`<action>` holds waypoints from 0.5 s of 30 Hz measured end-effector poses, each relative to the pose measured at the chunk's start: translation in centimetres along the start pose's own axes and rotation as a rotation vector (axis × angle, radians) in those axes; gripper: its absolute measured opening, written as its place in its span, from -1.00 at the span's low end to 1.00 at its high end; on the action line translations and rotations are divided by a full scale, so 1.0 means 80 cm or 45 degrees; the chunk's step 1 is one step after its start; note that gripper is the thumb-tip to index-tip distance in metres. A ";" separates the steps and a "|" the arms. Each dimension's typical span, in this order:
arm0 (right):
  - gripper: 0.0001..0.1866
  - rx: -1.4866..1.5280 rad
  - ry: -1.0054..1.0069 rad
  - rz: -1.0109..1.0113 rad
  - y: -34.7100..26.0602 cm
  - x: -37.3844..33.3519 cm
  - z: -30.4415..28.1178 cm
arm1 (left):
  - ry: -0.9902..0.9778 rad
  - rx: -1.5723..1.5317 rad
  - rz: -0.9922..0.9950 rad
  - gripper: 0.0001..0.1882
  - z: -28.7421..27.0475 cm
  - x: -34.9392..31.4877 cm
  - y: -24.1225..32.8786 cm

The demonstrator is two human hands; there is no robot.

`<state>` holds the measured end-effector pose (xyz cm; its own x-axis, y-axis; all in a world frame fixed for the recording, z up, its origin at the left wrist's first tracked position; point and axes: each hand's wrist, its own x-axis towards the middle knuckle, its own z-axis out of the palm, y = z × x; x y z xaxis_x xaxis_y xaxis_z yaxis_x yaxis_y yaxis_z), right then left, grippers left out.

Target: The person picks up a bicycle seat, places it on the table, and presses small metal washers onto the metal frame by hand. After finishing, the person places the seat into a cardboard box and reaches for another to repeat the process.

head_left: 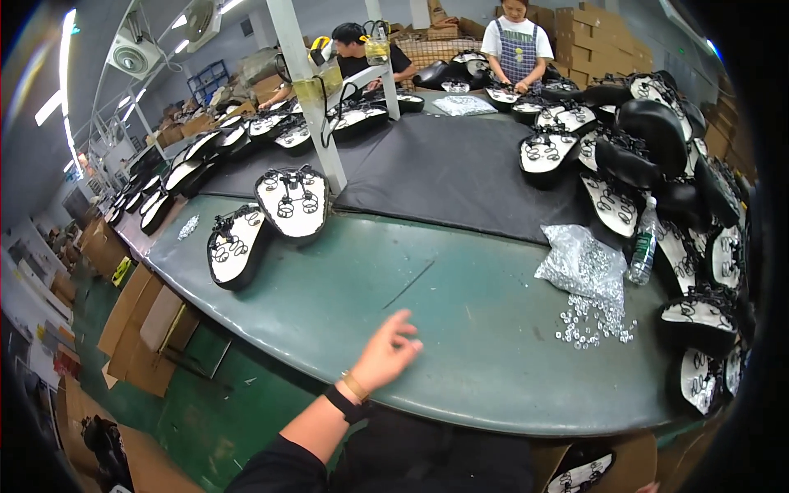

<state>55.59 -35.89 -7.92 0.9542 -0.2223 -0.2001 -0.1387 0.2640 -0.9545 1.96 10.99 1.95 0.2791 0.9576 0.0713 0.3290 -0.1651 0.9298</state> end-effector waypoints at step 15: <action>-0.98 -0.783 -1.798 -1.220 0.031 -0.398 0.282 | 0.989 -0.715 -0.519 -0.01 -0.285 0.241 -0.171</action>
<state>30.85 -6.98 1.07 0.1914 0.8905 0.4127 0.7788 0.1181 -0.6161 -17.70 37.11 -1.17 -0.4821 0.8373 -0.2580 -0.2550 0.1476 0.9556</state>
